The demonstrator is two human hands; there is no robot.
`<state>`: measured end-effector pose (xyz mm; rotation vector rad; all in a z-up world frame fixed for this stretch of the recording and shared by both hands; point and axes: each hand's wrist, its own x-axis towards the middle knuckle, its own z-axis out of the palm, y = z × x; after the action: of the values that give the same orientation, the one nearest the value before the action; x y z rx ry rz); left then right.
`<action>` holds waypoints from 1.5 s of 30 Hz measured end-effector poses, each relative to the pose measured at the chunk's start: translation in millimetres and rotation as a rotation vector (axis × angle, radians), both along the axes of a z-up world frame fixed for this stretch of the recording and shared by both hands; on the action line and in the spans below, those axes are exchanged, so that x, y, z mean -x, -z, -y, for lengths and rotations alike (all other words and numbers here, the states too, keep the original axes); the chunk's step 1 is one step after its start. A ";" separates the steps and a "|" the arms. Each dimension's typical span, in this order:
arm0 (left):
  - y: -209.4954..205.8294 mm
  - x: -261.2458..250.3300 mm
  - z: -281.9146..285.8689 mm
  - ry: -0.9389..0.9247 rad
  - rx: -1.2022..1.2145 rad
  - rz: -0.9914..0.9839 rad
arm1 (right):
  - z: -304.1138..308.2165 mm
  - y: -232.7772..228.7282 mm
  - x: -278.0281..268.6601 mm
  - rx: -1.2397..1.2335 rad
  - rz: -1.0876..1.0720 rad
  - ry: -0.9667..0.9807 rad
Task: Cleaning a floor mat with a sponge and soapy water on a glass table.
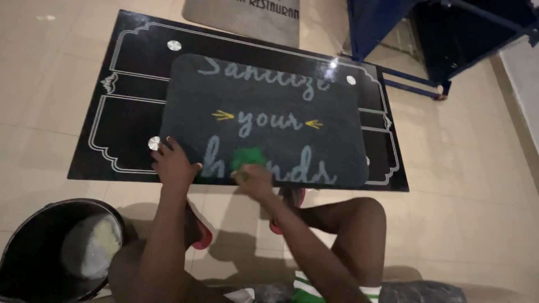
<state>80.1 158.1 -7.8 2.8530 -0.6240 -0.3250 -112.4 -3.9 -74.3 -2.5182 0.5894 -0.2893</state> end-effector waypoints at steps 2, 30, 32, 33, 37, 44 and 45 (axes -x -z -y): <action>-19.5 2.1 -1.1 -0.045 0.023 -0.044 | -10.3 3.7 -6.3 -0.014 0.016 -0.078; 38.0 43.9 40.2 0.321 -0.041 0.048 | 258.4 72.2 152.7 0.314 0.124 0.561; 34.5 36.3 43.0 0.277 -0.033 -0.054 | 253.8 58.3 135.8 0.307 0.090 0.630; 33.4 32.8 43.8 0.239 -0.027 -0.161 | 251.1 51.9 127.6 0.299 0.050 0.704; 58.2 23.8 41.8 0.090 0.176 0.010 | 282.0 77.8 114.0 0.408 0.115 0.735; 51.1 21.2 42.6 0.129 -0.021 0.035 | 264.1 36.5 104.8 0.322 -0.049 0.649; 52.2 22.7 45.4 0.112 -0.046 0.052 | 247.0 18.5 102.3 0.323 -0.060 0.577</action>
<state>57.3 112.8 -60.0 2.8851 -0.7983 -0.2865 -214.7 -250.9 -92.7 -2.6077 1.3912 -0.5536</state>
